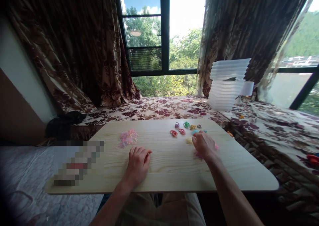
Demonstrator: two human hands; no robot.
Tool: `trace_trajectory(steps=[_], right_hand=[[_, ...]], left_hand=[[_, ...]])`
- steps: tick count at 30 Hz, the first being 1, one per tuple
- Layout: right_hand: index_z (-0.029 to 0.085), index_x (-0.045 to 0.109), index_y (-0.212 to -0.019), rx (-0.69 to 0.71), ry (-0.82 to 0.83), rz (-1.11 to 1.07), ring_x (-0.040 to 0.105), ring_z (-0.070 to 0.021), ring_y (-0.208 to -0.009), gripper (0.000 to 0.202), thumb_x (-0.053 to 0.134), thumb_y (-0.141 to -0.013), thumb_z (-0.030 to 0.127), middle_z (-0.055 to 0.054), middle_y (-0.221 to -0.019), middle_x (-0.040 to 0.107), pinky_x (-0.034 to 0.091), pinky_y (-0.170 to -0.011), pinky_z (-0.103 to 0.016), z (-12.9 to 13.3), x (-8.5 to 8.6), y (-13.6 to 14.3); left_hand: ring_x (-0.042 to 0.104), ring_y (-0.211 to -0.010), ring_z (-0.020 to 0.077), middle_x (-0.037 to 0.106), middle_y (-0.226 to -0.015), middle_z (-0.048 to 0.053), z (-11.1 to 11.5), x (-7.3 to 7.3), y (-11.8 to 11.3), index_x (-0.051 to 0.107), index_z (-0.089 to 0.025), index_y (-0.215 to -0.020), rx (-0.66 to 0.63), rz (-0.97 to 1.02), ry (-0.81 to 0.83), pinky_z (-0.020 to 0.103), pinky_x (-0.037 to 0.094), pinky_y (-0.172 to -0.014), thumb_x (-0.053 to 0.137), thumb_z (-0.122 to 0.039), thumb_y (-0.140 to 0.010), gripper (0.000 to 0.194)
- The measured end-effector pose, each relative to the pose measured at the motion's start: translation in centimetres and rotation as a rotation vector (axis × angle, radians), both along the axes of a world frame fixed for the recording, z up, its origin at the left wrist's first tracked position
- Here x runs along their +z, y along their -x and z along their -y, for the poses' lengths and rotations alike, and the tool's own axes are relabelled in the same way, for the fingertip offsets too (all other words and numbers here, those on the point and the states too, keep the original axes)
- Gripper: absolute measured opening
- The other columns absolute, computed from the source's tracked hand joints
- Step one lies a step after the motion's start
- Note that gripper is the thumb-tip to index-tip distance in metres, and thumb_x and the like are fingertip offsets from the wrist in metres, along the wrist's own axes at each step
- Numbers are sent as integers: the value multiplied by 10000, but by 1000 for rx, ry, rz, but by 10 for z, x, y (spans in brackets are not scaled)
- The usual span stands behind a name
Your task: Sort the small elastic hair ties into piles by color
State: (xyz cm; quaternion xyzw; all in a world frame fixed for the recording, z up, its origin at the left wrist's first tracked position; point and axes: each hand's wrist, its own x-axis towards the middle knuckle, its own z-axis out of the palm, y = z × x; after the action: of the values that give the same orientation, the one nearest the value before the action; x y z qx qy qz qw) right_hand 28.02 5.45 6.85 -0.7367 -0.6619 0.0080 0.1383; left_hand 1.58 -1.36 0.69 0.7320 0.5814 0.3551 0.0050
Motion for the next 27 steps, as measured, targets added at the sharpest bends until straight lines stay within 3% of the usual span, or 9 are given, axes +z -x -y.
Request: trace_trajectory(steps=[2, 6, 10, 27], right_hand=[[184, 632, -1114, 53, -53, -9, 622, -182, -1000, 254, 548, -950, 359, -69, -1164, 639, 516, -865, -390, 12, -5, 20], [236, 707, -1005, 265, -77, -85, 658, -135, -831, 218, 503, -940, 276, -20, -962, 704, 448, -715, -238, 38, -27, 79], [224, 708, -900, 335, -103, -112, 649, -141, -790, 220, 490, -925, 242, -19, -871, 704, 391, -667, -241, 50, -45, 112], [232, 680, -840, 361, -181, -130, 620, -142, -740, 241, 453, -921, 236, -15, -814, 686, 333, -654, -258, 49, -53, 108]], left_hand=[[580, -968, 228, 694, -927, 43, 1, 0, 0, 669, -219, -873, -3, 2, 7, 513, 316, -1069, 508, -103, -886, 198], [571, -971, 226, 690, -931, 42, 2, 2, 0, 671, -216, -874, -3, 1, 9, 522, 302, -1080, 503, -120, -897, 196], [570, -964, 221, 684, -905, 30, 3, 5, 0, 672, -221, -873, -1, -4, 8, 529, 299, -1083, 495, -114, -901, 209], [582, -994, 222, 694, -923, 29, 3, 9, -1, 676, -212, -858, 10, -6, 55, 555, 276, -1110, 512, -133, -904, 188]])
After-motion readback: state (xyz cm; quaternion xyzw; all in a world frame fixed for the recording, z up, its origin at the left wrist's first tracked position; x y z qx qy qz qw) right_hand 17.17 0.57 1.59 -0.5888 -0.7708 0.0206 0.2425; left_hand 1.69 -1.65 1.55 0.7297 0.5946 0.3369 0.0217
